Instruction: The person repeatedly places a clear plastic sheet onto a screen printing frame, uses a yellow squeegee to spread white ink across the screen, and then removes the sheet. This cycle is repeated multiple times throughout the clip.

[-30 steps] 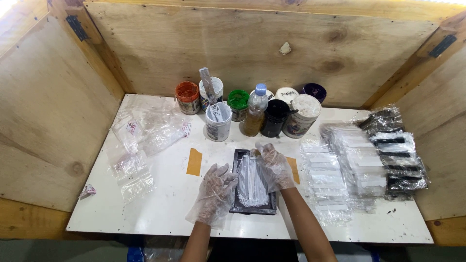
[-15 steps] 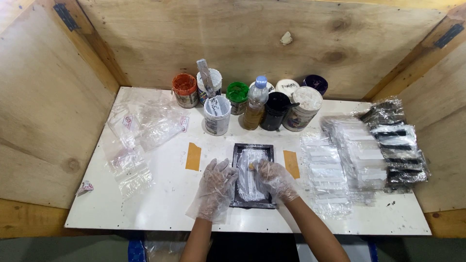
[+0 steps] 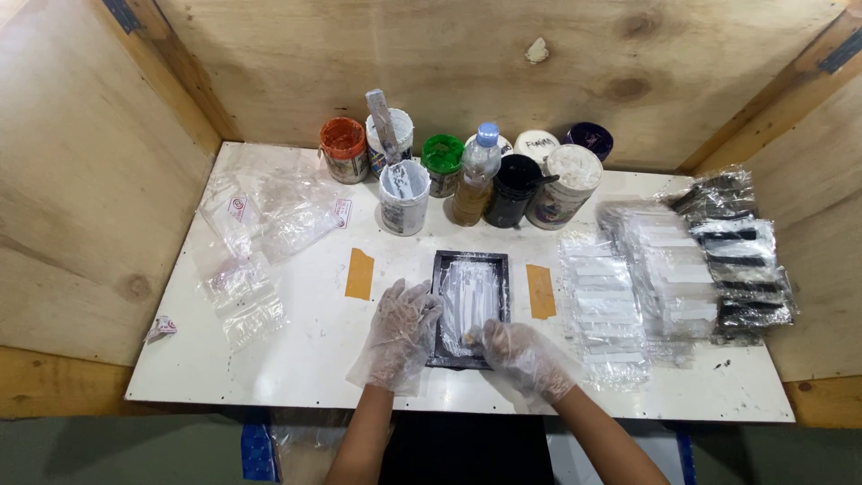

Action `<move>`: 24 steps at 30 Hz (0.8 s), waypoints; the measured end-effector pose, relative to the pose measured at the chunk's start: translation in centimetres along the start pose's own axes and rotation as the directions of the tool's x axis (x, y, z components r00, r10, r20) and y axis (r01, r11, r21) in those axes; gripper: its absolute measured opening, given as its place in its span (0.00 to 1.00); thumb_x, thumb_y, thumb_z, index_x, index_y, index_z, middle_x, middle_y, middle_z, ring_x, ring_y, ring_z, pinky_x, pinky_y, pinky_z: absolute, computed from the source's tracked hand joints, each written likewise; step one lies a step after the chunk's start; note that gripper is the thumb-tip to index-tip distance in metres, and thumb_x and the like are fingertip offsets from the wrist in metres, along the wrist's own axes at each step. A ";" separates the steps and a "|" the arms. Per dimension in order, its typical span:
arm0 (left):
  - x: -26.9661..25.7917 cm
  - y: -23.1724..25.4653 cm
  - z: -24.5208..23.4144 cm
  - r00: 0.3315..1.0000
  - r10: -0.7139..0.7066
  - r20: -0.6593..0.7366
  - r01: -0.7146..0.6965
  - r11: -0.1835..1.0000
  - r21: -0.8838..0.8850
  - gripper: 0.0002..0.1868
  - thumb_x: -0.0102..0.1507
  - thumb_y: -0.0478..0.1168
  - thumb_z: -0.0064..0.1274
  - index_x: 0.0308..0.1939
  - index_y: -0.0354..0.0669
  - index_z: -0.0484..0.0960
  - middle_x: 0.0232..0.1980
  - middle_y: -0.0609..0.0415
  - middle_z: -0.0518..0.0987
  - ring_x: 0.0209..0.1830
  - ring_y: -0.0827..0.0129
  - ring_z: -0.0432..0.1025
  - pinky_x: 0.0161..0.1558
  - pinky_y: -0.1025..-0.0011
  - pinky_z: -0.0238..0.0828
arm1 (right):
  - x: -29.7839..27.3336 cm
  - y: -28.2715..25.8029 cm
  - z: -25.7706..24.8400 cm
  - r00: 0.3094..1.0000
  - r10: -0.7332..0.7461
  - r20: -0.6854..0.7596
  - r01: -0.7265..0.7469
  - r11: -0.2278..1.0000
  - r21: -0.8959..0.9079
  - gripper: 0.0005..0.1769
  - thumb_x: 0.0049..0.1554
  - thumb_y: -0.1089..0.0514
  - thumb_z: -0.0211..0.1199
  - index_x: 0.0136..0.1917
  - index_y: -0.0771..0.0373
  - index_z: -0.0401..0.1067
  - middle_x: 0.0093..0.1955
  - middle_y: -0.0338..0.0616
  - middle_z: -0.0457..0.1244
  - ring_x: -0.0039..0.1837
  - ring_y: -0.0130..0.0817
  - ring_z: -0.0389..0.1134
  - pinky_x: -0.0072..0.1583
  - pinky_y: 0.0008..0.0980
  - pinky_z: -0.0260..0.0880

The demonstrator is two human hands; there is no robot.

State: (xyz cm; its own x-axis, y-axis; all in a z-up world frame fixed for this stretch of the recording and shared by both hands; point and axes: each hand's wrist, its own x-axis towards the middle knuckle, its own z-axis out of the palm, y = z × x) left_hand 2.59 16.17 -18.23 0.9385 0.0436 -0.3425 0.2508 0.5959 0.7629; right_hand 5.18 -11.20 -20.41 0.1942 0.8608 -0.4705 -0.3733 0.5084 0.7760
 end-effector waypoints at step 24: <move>-1.0 1.8 1.1 0.903 0.325 0.280 -0.222 -0.204 0.954 0.10 0.67 0.63 0.49 0.48 0.76 0.80 0.67 0.79 0.77 0.75 0.71 0.63 0.77 0.58 0.48 | -3.4 13.1 4.8 0.939 0.171 0.298 -0.295 -0.039 0.955 0.19 0.59 0.70 0.49 0.60 0.56 0.69 0.39 0.35 0.61 0.44 0.32 0.60 0.37 0.28 0.63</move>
State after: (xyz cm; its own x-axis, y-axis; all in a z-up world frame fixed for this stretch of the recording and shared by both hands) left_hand 2.30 16.32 -15.94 0.9957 0.0090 0.0920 -0.0329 -0.8956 0.4435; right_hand 3.98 -7.32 -6.61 0.3883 0.9030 -0.1839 0.8231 -0.2502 0.5097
